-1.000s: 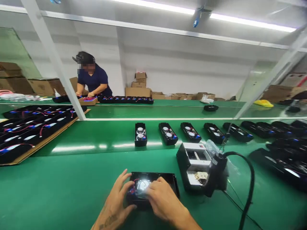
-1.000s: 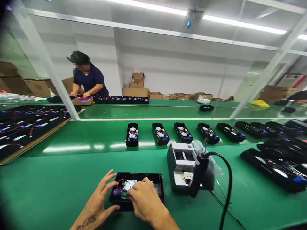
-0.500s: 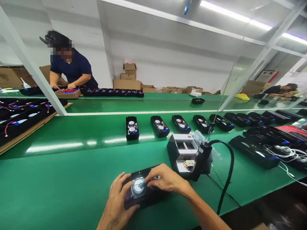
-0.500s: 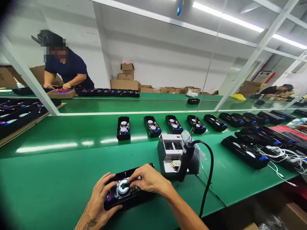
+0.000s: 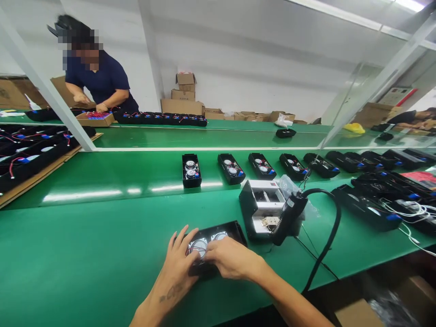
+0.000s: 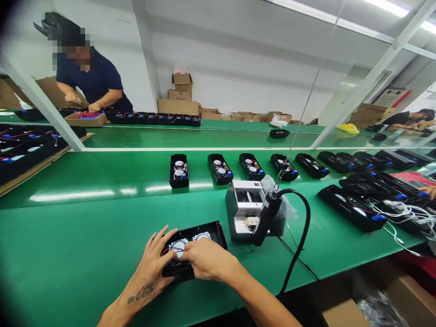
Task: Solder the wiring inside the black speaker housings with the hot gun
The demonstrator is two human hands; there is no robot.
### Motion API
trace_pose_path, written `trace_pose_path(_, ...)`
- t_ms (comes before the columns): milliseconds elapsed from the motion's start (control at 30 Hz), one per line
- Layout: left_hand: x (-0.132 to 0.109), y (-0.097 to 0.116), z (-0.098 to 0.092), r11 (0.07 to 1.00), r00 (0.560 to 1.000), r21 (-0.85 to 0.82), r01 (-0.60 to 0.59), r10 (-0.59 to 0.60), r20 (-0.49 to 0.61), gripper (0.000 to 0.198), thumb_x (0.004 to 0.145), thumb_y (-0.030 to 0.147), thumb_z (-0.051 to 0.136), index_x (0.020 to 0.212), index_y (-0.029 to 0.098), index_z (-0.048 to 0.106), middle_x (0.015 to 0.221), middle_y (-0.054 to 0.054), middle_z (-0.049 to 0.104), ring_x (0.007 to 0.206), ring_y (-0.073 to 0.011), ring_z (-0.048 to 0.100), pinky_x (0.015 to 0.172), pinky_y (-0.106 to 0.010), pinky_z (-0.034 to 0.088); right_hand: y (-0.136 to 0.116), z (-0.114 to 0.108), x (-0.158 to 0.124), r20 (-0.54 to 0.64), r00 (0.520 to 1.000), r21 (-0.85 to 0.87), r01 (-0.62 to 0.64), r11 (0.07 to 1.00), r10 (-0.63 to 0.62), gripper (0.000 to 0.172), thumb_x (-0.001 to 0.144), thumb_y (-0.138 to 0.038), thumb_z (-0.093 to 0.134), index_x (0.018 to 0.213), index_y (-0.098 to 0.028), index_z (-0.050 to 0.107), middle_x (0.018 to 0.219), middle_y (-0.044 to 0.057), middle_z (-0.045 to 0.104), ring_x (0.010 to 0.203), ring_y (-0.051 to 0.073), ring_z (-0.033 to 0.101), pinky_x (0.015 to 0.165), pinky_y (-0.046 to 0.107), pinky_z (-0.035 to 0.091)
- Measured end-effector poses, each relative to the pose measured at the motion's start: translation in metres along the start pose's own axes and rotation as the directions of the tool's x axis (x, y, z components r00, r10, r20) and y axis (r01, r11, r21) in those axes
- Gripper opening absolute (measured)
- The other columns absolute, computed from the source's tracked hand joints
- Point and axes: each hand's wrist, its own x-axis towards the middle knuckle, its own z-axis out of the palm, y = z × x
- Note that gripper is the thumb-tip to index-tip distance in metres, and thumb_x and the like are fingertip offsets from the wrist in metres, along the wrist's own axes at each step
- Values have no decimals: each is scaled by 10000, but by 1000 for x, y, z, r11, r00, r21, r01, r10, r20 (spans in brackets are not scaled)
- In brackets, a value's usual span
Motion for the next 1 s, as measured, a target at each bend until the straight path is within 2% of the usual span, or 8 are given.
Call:
trace_pose_path(200, 3, 7, -13, 997, 1000, -83, -10, 10, 9, 195, 702, 121, 743, 837, 260, 723, 1521, -73, 626, 1508, -411, 427, 1192, -708, 355, -8, 3, -6, -10, 998, -8, -61, 998, 61, 225, 854, -165, 620, 1046, -187, 736, 1032, 86, 750, 819, 218, 672, 716, 329, 459)
trace_pose_path(300, 17, 8, -29, 973, 991, -214, 90, -66, 118, 161, 717, 145, 767, 806, 278, 742, 1447, -23, 683, 1469, -397, 455, 1179, -687, 367, -7, 8, -5, -59, 996, 22, -68, 997, 70, 310, 861, -173, 639, 1164, -194, 701, 1121, 93, 738, 961, 240, 681, 790, 329, 487)
trace_pose_path(367, 35, 2, -40, 909, 950, -344, 234, -138, 280, 107, 703, 204, 807, 764, 263, 741, 1436, -22, 683, 1444, -382, 471, 1193, -640, 367, -2, 3, 0, -81, 994, 29, -69, 997, 71, 354, 866, -132, 622, 1206, -199, 698, 1127, 90, 742, 986, 238, 684, 806, 324, 480)
trace_pose_path(433, 59, -12, -50, 832, 887, -424, 358, -160, 434, 142, 663, 284, 852, 729, 238, 735, 1421, -34, 682, 1346, -338, 560, 1161, -533, 436, 5, -10, 11, -92, 994, 49, -62, 997, 66, 384, 841, -114, 642, 1208, -200, 717, 1108, 84, 755, 980, 236, 689, 811, 316, 465)
trace_pose_path(500, 84, -29, -58, 791, 839, -449, 415, -141, 526, 222, 619, 364, 875, 687, 217, 723, 1364, -33, 703, 1165, -267, 659, 1018, -395, 534, 12, -31, 25, -76, 994, 104, -76, 992, 84, 401, 807, -150, 707, 1203, -207, 738, 1070, 63, 771, 961, 229, 689, 787, 297, 446)
trace_pose_path(567, 104, -44, -63, 775, 803, -449, 444, -122, 583, 283, 600, 423, 870, 622, 201, 696, 1310, -19, 722, 1024, -213, 683, 860, -300, 543, 16, -51, 39, -13, 992, 160, -125, 979, 128, 420, 778, -210, 770, 1197, -213, 752, 995, 36, 774, 886, 208, 676, 717, 273, 410)
trace_pose_path(700, 122, -54, -69, 757, 745, -432, 489, -106, 658, 340, 591, 453, 859, 561, 179, 660, 1275, -8, 728, 915, -170, 651, 728, -250, 453, 19, -72, 56, 79, 981, 205, -189, 960, 176, 348, 734, -231, 813, 1076, -173, 781, 822, -4, 718, 718, 150, 592, 629, 253, 347)
trace_pose_path(1000, 120, -51, -69, 699, 685, -427, 574, -125, 717, 384, 524, 473, 904, 624, 197, 657, 1231, 7, 726, 953, -191, 638, 741, -274, 420, 31, -62, 61, 89, 988, 260, -142, 955, 123, 260, 706, -234, 816, 954, -170, 775, 745, -32, 666, 694, 131, 520, 610, 245, 333)
